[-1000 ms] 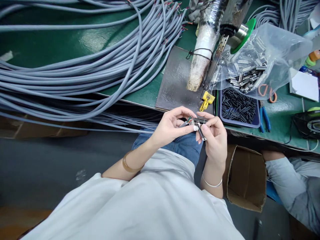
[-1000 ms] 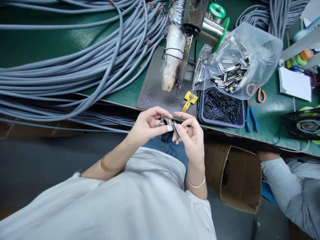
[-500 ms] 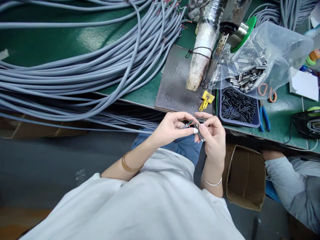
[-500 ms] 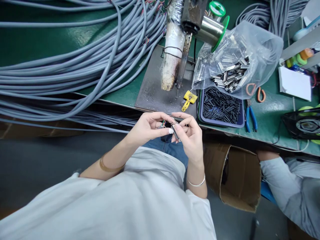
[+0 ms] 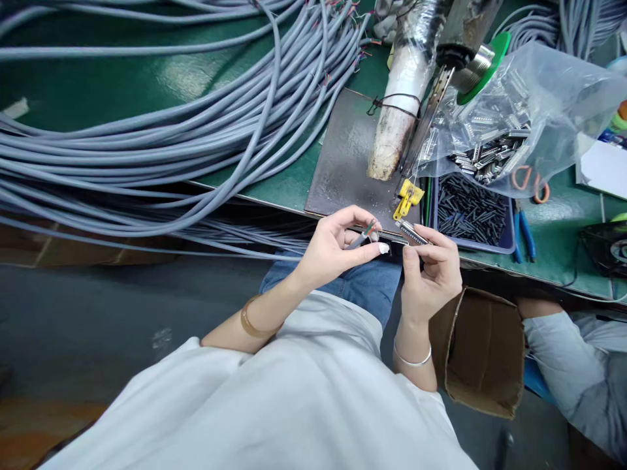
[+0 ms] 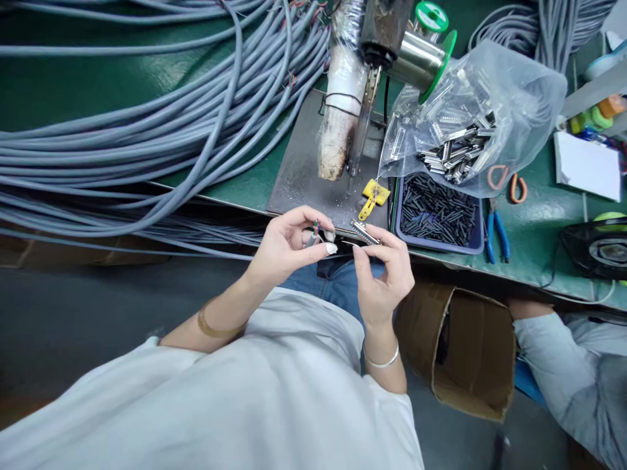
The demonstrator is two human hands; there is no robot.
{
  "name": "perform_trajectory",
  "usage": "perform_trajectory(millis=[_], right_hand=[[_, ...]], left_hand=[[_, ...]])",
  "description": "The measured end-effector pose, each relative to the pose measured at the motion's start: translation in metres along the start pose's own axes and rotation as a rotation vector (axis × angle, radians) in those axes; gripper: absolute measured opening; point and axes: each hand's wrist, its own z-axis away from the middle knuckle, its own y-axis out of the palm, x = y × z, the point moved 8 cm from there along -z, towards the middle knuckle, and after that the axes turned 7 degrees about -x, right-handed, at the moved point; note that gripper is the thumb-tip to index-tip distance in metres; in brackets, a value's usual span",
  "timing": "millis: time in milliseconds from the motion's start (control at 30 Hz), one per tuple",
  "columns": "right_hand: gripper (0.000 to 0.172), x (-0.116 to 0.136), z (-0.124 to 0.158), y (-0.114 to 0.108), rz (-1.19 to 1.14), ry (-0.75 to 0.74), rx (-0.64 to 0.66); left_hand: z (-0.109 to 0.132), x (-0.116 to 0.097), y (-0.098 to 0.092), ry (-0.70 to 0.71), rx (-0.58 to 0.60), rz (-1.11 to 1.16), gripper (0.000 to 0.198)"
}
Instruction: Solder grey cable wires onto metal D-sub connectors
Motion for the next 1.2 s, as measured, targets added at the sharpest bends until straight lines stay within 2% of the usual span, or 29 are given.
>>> perform_trajectory(millis=[100, 200, 300, 367, 467, 533, 700, 933, 1200], right_hand=[[0.006, 0.002, 0.000, 0.007, 0.013, -0.066, 0.092], [0.009, 0.002, 0.003, 0.012, -0.007, -0.060, 0.143], [0.011, 0.004, 0.007, 0.013, 0.005, -0.088, 0.175], [0.010, 0.003, 0.007, 0.007, 0.018, -0.090, 0.134], [0.003, -0.006, 0.001, -0.007, -0.092, 0.047, -0.013], [0.009, -0.014, -0.003, -0.010, -0.195, 0.170, -0.059], [0.010, -0.021, -0.007, 0.014, -0.323, 0.364, 0.139], [0.008, -0.016, -0.005, 0.019, -0.313, 0.342, 0.220], [0.007, -0.016, -0.004, 0.017, -0.305, 0.336, 0.237]], left_hand=[[0.000, 0.007, 0.007, -0.069, 0.074, 0.035, 0.033], [-0.001, 0.009, 0.007, -0.081, 0.069, 0.069, 0.027], [-0.004, 0.010, 0.001, -0.062, 0.026, 0.106, 0.028], [-0.007, 0.010, -0.007, -0.038, -0.035, 0.124, 0.028], [-0.007, 0.010, -0.013, -0.022, -0.087, 0.098, 0.031], [-0.004, 0.013, -0.009, -0.051, -0.071, 0.040, 0.033], [0.004, 0.015, 0.004, -0.112, 0.021, -0.047, 0.032], [0.007, 0.012, 0.008, -0.078, 0.062, -0.123, 0.026], [0.008, 0.010, 0.012, -0.081, 0.104, -0.146, 0.026]])
